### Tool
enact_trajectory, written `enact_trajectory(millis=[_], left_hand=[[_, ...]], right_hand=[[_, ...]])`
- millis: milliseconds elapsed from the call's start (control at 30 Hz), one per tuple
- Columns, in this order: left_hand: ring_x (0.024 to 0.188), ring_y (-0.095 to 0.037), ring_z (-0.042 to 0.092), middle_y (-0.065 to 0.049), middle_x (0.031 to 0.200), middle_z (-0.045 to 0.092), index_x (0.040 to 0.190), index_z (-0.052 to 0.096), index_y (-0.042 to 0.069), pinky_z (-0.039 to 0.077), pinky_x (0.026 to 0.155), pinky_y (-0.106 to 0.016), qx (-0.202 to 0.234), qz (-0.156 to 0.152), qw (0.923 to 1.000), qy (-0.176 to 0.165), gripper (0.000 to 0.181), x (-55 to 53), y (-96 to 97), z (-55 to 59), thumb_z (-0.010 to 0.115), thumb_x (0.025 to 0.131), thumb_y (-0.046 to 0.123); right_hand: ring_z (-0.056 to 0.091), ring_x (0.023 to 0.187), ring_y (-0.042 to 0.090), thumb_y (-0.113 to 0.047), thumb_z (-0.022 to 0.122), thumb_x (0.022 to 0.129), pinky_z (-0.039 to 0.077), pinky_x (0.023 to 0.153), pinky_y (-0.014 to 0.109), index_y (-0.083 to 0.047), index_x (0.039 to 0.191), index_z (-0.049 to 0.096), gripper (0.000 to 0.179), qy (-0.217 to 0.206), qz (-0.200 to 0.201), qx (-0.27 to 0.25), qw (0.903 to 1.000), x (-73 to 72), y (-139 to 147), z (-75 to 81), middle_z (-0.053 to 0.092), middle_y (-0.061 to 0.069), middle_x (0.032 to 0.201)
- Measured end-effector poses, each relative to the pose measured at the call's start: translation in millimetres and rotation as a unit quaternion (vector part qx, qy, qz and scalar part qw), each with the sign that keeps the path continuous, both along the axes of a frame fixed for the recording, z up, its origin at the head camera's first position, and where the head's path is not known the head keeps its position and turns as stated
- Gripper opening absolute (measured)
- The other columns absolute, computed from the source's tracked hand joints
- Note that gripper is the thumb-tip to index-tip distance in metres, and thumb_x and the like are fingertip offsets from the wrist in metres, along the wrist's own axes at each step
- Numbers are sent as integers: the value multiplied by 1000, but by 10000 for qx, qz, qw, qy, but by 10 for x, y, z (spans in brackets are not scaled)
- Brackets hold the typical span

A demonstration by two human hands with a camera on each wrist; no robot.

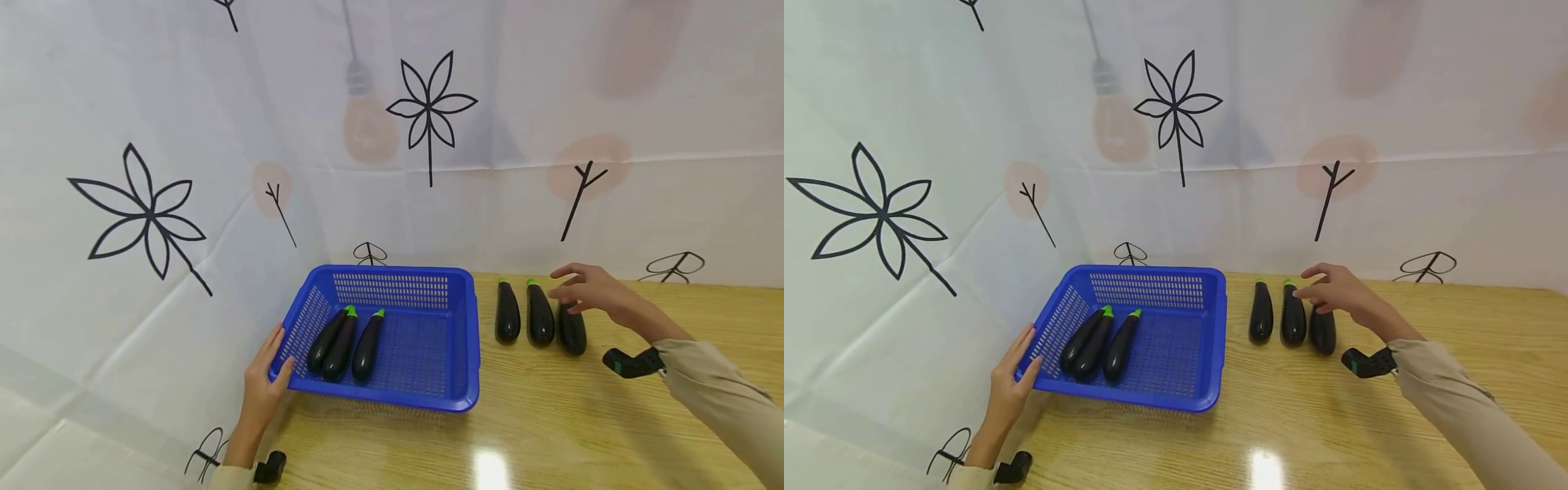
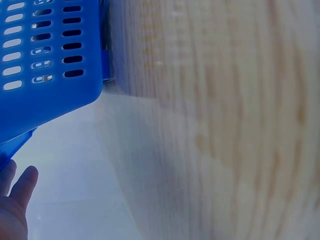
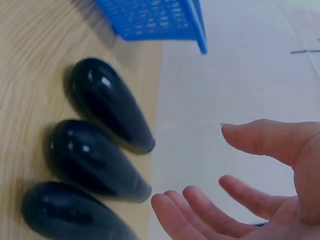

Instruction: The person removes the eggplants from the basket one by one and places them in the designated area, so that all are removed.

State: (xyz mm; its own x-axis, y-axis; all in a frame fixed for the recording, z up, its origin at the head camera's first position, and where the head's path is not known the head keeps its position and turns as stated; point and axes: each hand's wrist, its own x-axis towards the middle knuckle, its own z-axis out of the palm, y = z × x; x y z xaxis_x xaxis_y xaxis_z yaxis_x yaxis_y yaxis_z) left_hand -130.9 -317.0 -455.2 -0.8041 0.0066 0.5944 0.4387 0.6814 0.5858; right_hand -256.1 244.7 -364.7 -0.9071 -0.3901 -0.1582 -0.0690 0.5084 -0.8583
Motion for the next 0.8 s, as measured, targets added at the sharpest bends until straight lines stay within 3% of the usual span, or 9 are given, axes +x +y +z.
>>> enact_trajectory(millis=[200,367,533,800], left_hand=[[126,-43,42,-24,141,42,135,46,-8,26,102,-10,-8,-61,9994,339,58,-35,-11,-31,65,80,-8],[131,-34,39,-21,144,40,137,44,-6,26,103,-12,5,-59,9997,224,56,-12,-16,-14,63,84,-3],[132,-28,37,-18,146,38,139,43,-4,27,102,-12,1,-43,10000,51,56,2,-21,-12,62,87,0],[129,-38,39,-21,145,39,139,43,-4,26,101,-10,-1,-12,9999,129,55,4,-6,-12,61,87,0]], right_hand=[[60,99,34,-24,57,95,52,81,47,11,137,31,60,38,128,-106,9999,51,-119,94,44,36,128],[59,101,38,-23,57,94,52,82,46,8,138,32,59,67,215,-123,9997,94,-236,156,46,33,127],[60,101,33,-23,58,94,52,81,47,7,137,35,58,99,325,-259,9991,129,-348,195,47,31,127],[60,99,28,-26,64,90,54,79,41,3,135,40,58,47,367,-302,9989,199,-573,275,51,25,122]])
